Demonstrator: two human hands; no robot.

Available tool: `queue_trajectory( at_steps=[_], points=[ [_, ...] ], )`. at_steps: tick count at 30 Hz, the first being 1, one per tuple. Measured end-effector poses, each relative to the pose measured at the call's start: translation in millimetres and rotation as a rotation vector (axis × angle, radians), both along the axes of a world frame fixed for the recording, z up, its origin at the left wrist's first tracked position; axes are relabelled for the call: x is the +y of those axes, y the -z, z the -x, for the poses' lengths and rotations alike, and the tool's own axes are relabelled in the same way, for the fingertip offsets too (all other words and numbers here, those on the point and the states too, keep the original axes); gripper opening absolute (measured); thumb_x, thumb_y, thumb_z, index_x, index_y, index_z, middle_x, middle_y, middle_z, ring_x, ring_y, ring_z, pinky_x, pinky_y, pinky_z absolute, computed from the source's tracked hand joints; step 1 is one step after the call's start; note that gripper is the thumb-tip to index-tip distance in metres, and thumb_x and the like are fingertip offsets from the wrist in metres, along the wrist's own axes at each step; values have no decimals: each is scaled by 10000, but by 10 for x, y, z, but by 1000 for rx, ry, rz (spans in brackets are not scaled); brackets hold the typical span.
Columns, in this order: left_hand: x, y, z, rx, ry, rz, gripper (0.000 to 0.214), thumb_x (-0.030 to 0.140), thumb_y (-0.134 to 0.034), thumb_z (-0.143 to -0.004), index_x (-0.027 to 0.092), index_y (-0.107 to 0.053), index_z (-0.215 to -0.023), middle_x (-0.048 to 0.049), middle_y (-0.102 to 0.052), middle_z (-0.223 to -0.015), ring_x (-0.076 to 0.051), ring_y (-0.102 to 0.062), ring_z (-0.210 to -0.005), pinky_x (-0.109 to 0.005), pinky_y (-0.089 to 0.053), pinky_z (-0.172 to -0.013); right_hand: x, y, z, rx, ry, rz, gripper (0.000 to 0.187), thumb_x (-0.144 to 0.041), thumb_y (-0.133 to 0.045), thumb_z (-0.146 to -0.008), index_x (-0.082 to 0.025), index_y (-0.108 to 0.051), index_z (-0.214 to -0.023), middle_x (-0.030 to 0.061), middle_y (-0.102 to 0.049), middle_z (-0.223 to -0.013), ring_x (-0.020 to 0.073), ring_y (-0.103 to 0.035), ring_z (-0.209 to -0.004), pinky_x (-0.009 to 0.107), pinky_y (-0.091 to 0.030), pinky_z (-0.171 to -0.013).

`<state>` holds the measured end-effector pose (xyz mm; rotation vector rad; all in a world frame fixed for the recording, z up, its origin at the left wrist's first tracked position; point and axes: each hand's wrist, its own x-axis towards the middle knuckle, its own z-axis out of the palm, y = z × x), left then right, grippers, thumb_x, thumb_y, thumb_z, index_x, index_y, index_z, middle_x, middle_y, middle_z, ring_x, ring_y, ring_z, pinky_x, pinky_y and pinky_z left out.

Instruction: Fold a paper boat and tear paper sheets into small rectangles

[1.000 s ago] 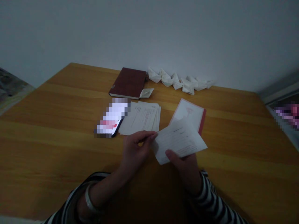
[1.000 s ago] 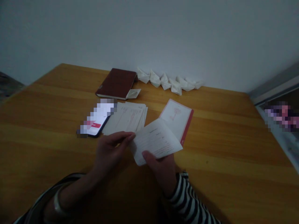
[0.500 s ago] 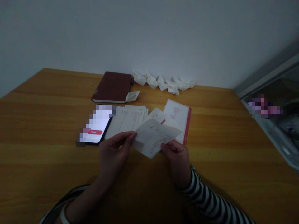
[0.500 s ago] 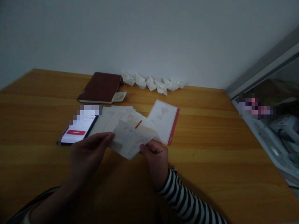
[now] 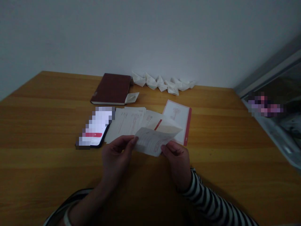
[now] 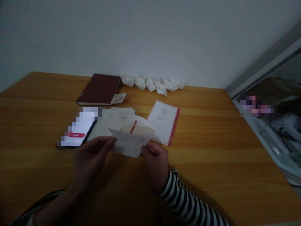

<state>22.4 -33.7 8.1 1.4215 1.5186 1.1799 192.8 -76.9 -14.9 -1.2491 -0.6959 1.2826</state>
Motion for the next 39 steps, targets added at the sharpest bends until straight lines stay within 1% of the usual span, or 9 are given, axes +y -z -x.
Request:
queue_trajectory(
  at_steps=[5, 15, 21, 24, 28, 33, 35, 37, 39],
  points=[
    [20, -15, 3, -26, -1, 17, 64, 280, -727, -772, 217, -722, -761, 14, -737, -701, -139, -674, -621, -225, -538, -565, 7, 3, -15, -44, 45, 53, 207, -405, -760, -694, -206, -703, -685, 10, -717, -657, 169, -642, -592, 305, -552, -600],
    [11, 10, -15, -64, -26, 60, 133, 339, -726, -762, 207, -723, -754, 6, -726, -687, -132, -651, -611, -219, -519, -569, -54, 12, 3, -111, -74, -3, 283, -447, -616, -849, -187, -651, -745, -4, -613, -681, 138, -563, -627, 254, -473, -603],
    [-91, 14, -166, -155, 219, 286, 217, 370, -690, -786, 181, -655, -686, -4, -704, -668, -141, -649, -617, -214, -495, -560, 8, 25, -141, -314, 241, -75, 307, -424, -605, -865, -177, -606, -683, -39, -438, -591, 105, -415, -565, 216, -358, -518],
    [-130, 13, -216, -147, 393, 389, 289, 399, -640, -828, 164, -634, -660, -29, -708, -665, -149, -647, -607, -220, -483, -550, 73, 60, -276, -327, 247, -90, 309, -431, -621, -849, -167, -625, -688, -46, -409, -566, 95, -366, -535, 215, -315, -496],
    [-66, -20, -115, 40, 474, 360, 398, 457, -547, -892, 164, -650, -643, -27, -699, -629, -159, -640, -593, -247, -484, -577, 172, 38, -484, -364, 76, -81, 317, -427, -643, -818, -155, -640, -656, -41, -441, -547, 93, -373, -517, 226, -302, -502],
    [115, -91, 116, 99, 124, -6, 352, 466, -464, -944, 206, -684, -1035, -30, -738, -978, -203, -677, -926, -319, -519, -821, 219, -31, -583, -435, -266, -34, 316, -405, -610, -815, -146, -663, -643, -16, -522, -561, 113, -456, -535, 239, -343, -530],
    [170, -129, 156, 127, 84, -76, 343, 454, -477, -939, 207, -667, -1083, -44, -712, -1096, -212, -649, -1024, -344, -505, -893, 196, -25, -538, -502, -437, -25, 299, -364, -583, -825, -140, -676, -650, -7, -548, -572, 112, -472, -536, 233, -344, -525],
    [195, -160, 161, 200, 193, -63, 300, 437, -525, -916, 207, -683, -1026, -42, -711, -1092, -211, -640, -1030, -340, -494, -912, 156, -14, -458, -632, -554, -45, 269, -297, -565, -827, -135, -692, -654, -3, -567, -569, 107, -478, -531, 226, -331, -520],
    [186, -171, 151, 280, 455, 46, 257, 417, -559, -894, 217, -701, -972, -23, -727, -998, -198, -654, -956, -312, -499, -866, 108, -16, -368, -772, -620, -89, 238, -237, -563, -827, -133, -713, -674, 3, -599, -580, 104, -499, -539, 225, -326, -535]
  ],
)
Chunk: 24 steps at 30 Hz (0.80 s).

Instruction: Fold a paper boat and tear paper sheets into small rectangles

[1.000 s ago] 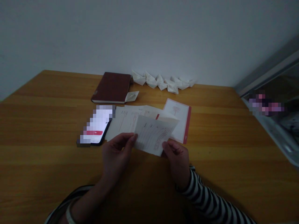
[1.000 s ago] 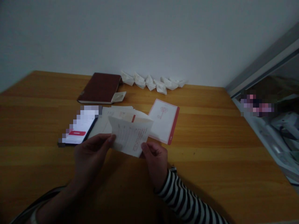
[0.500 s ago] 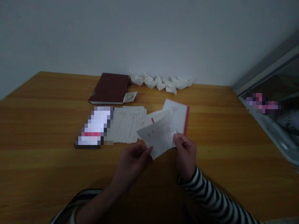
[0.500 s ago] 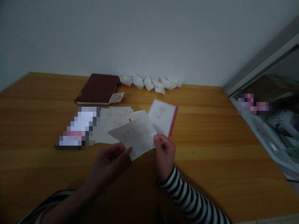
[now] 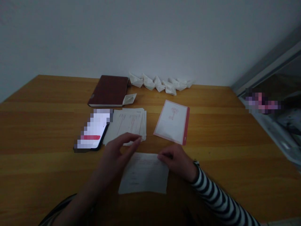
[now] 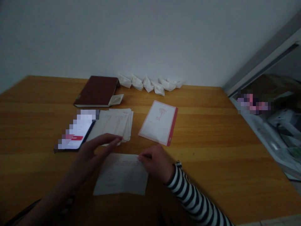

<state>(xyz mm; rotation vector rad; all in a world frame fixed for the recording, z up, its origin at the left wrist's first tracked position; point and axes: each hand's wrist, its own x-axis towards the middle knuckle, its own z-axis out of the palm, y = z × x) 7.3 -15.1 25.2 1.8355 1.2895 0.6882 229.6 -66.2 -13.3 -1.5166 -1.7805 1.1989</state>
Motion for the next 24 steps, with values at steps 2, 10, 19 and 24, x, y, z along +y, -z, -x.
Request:
queue_trajectory(
  at_steps=[2, 10, 19, 24],
  points=[
    [-30, 17, -4, 100, 270, 177, 257, 417, -548, -895, 225, -719, -910, -5, -731, -885, -180, -662, -842, -284, -500, -778, -41, -18, 70, -69, -57, -41, 218, -199, -566, -830, -136, -730, -701, 7, -627, -595, 101, -514, -545, 227, -322, -547],
    [92, 137, 205, 268, 348, 411, 409, 531, -535, -855, 170, -672, -722, -9, -652, -677, -161, -572, -653, -249, -401, -586, -2, -31, -18, 6, -68, -40, 236, -224, -567, -844, -125, -717, -691, -13, -575, -565, 86, -475, -528, 212, -312, -524],
    [187, 126, 255, 80, 380, 565, 388, 495, -535, -873, 155, -698, -780, -32, -709, -745, -173, -619, -711, -259, -453, -651, 33, -54, -110, 46, -86, 11, 241, -269, -581, -855, -131, -715, -711, -25, -555, -563, 82, -458, -517, 207, -318, -501],
    [163, 61, 208, 7, 359, 571, 350, 452, -534, -879, 177, -696, -734, -17, -700, -703, -161, -610, -670, -267, -467, -658, 23, -24, -70, 82, -86, 24, 231, -257, -587, -856, -145, -724, -708, -29, -578, -564, 80, -466, -515, 206, -316, -496]
  ],
)
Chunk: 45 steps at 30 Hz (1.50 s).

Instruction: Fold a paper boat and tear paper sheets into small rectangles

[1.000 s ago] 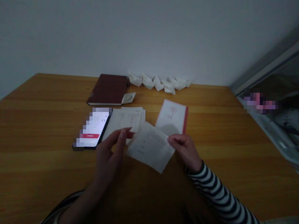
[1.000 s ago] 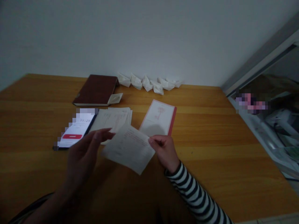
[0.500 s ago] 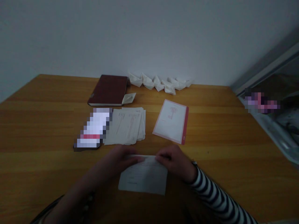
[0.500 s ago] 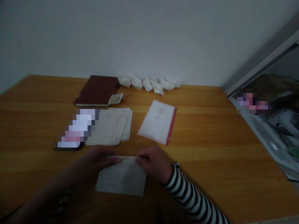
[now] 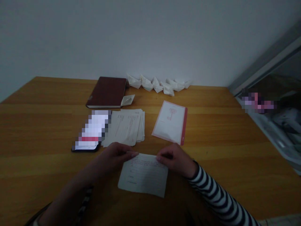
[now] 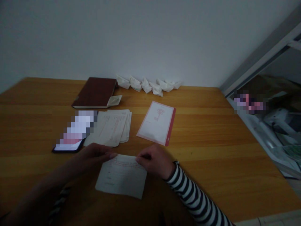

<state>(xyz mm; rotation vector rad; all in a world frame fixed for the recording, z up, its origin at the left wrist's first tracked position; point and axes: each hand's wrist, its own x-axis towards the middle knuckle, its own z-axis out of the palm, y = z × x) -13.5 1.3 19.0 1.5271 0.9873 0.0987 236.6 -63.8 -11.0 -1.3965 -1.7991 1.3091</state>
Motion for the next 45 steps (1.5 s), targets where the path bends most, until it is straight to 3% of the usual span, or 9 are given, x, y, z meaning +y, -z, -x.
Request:
queue_trajectory(
  at_steps=[5, 11, 14, 17, 20, 22, 32, 38, 45],
  points=[
    [23, -50, 49, -32, -42, -60, 362, 433, -539, -858, 194, -683, -628, 3, -649, -588, -144, -569, -571, -251, -454, -575, 30, 19, -59, 116, 6, 94, 281, -358, -611, -861, -146, -744, -732, -14, -648, -596, 98, -539, -543, 211, -398, -523],
    [195, -53, 404, 86, -241, -270, 352, 475, -603, -790, 218, -691, -567, -14, -629, -564, -159, -558, -561, -266, -464, -546, 89, 8, -242, 409, 109, 340, 368, -486, -670, -809, -127, -751, -817, 67, -746, -695, 165, -703, -617, 285, -567, -604],
    [215, -91, 451, 109, -265, -299, 338, 485, -612, -778, 222, -706, -587, -32, -654, -607, -172, -577, -592, -285, -487, -581, 97, -26, -204, 400, 309, 145, 332, -460, -648, -841, -152, -755, -902, 84, -772, -788, 177, -726, -717, 326, -585, -700],
    [133, -111, 292, 71, -155, -206, 378, 484, -568, -813, 212, -684, -579, -15, -636, -587, -157, -572, -579, -274, -484, -579, 68, -52, -81, 323, 290, -45, 290, -415, -625, -873, -193, -742, -1019, 80, -768, -995, 185, -707, -919, 354, -551, -844],
    [35, -81, 102, 15, -78, -159, 384, 460, -548, -840, 200, -678, -589, 0, -627, -570, -144, -567, -571, -255, -466, -560, 29, -22, 14, 164, 151, -25, 229, -363, -634, -868, -179, -762, -914, 48, -769, -856, 159, -689, -766, 280, -532, -694],
    [2, -48, 46, 2, -85, -171, 371, 451, -547, -849, 198, -697, -623, -3, -648, -591, -144, -576, -586, -253, -464, -567, 18, 14, 29, 80, 156, -26, 219, -326, -628, -868, -162, -761, -814, 31, -746, -740, 135, -649, -659, 249, -489, -613],
    [39, -3, 104, 33, -173, -237, 308, 452, -583, -838, 226, -758, -724, -34, -739, -723, -189, -650, -680, -301, -515, -635, 44, 70, -9, 208, 259, 58, 148, -297, -669, -807, -163, -727, -784, 30, -739, -740, 136, -658, -669, 248, -501, -623],
    [20, -45, 93, 90, -13, -114, 309, 452, -543, -864, 257, -777, -808, -24, -764, -797, -221, -697, -781, -315, -530, -723, 52, 53, -16, 161, 288, 41, 127, -254, -654, -802, -154, -730, -780, 42, -748, -745, 142, -668, -664, 252, -504, -635],
    [-158, -105, -106, 187, 66, -408, 242, 379, -556, -856, 265, -768, -829, -17, -766, -822, -202, -697, -774, -288, -502, -730, -113, 64, 321, -20, 173, -112, 102, -235, -671, -798, -178, -752, -775, 22, -739, -692, 128, -644, -604, 226, -448, -588]
  ],
)
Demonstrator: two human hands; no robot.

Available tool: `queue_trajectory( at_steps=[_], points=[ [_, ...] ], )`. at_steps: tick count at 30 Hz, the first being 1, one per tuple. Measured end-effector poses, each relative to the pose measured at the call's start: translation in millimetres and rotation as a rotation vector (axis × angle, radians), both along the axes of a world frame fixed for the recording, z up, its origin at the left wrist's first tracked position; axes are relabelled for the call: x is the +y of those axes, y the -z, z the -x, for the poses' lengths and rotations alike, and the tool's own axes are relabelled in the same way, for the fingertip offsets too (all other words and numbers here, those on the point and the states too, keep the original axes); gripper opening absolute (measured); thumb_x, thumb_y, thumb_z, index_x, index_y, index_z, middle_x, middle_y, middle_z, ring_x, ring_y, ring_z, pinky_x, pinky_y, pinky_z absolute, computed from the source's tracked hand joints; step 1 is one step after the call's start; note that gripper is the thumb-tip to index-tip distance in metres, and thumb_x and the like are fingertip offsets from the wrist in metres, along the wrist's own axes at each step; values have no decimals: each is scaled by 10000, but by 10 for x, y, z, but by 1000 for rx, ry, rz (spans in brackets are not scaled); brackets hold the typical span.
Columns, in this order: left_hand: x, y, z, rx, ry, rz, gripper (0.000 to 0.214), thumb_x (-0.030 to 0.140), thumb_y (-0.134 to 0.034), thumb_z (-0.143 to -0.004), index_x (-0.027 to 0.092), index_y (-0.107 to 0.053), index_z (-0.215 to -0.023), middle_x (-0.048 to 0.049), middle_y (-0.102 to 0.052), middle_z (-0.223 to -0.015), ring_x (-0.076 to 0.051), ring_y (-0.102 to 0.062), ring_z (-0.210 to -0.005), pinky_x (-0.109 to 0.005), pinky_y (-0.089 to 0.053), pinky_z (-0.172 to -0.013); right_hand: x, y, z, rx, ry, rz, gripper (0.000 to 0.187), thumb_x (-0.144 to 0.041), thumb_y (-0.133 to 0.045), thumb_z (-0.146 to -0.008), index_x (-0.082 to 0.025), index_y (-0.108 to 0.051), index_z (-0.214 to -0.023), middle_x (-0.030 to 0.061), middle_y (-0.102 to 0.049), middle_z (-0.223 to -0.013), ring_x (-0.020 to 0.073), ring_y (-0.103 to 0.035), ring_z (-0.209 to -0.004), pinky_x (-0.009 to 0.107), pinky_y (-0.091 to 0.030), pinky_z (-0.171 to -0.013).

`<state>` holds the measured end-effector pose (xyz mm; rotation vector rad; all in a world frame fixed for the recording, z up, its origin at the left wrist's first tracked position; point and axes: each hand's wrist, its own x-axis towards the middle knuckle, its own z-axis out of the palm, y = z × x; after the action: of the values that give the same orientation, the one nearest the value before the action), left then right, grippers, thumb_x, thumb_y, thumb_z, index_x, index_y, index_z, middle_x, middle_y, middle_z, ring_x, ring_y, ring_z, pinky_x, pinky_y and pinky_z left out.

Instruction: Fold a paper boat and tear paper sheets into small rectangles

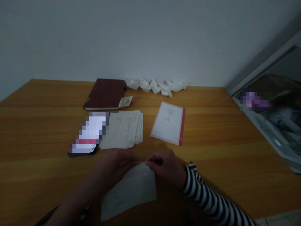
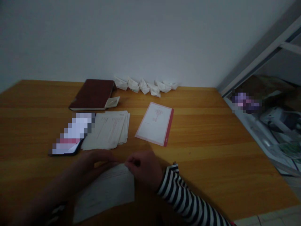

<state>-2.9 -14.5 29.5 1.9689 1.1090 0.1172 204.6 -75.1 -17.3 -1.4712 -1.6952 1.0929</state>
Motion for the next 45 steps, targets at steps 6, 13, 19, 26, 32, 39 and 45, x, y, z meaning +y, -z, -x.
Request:
queue_trajectory(
  at_steps=[6, 13, 19, 26, 32, 39, 45],
  points=[
    [-81, 38, -117, 45, -16, -28, 244, 350, -538, -861, 245, -754, -821, -34, -757, -822, -206, -688, -763, -287, -482, -700, -68, 16, 114, 13, 102, -26, 110, -231, -651, -817, -193, -748, -783, 18, -738, -707, 137, -659, -625, 223, -453, -588],
    [-50, 42, -137, 82, -44, -59, 263, 337, -528, -834, 212, -736, -733, -46, -747, -737, -211, -683, -693, -284, -471, -643, -30, -27, 41, 11, 80, -69, 108, -219, -649, -820, -197, -750, -787, 30, -752, -735, 143, -671, -635, 232, -468, -602],
    [196, 100, 244, 76, -104, -96, 267, 413, -562, -826, 232, -755, -792, -28, -770, -810, -229, -704, -785, -312, -512, -721, 105, -35, -213, 26, 108, -28, 109, -188, -639, -804, -174, -739, -763, 36, -748, -724, 141, -668, -643, 236, -483, -616],
    [341, 80, 437, 45, -412, -315, 311, 503, -586, -809, 241, -752, -835, -31, -772, -812, -241, -706, -777, -369, -550, -750, 219, -63, -467, 218, 192, 39, 104, -227, -651, -778, -166, -692, -704, 29, -731, -685, 135, -662, -616, 232, -489, -591],
    [130, 81, 45, -165, -183, -51, 366, 461, -491, -916, 202, -744, -864, -35, -766, -815, -192, -704, -765, -309, -561, -697, 200, -67, -459, 112, 233, -10, 106, -232, -647, -790, -178, -708, -721, 27, -719, -675, 142, -650, -616, 243, -480, -586],
    [79, 114, -9, -284, -240, -86, 327, 403, -481, -944, 205, -723, -1042, -46, -771, -894, -166, -702, -764, -274, -553, -669, 191, -78, -478, 35, 274, -67, 135, -262, -639, -814, -183, -707, -728, 29, -716, -673, 155, -643, -610, 258, -478, -575],
    [-67, 221, -192, -149, -145, -193, 297, 350, -536, -928, 172, -737, -802, -17, -721, -657, -131, -631, -578, -218, -459, -527, 136, -103, -388, -142, 191, -221, 91, -217, -650, -838, -210, -740, -856, 45, -758, -831, 181, -688, -746, 303, -514, -689]
  ],
)
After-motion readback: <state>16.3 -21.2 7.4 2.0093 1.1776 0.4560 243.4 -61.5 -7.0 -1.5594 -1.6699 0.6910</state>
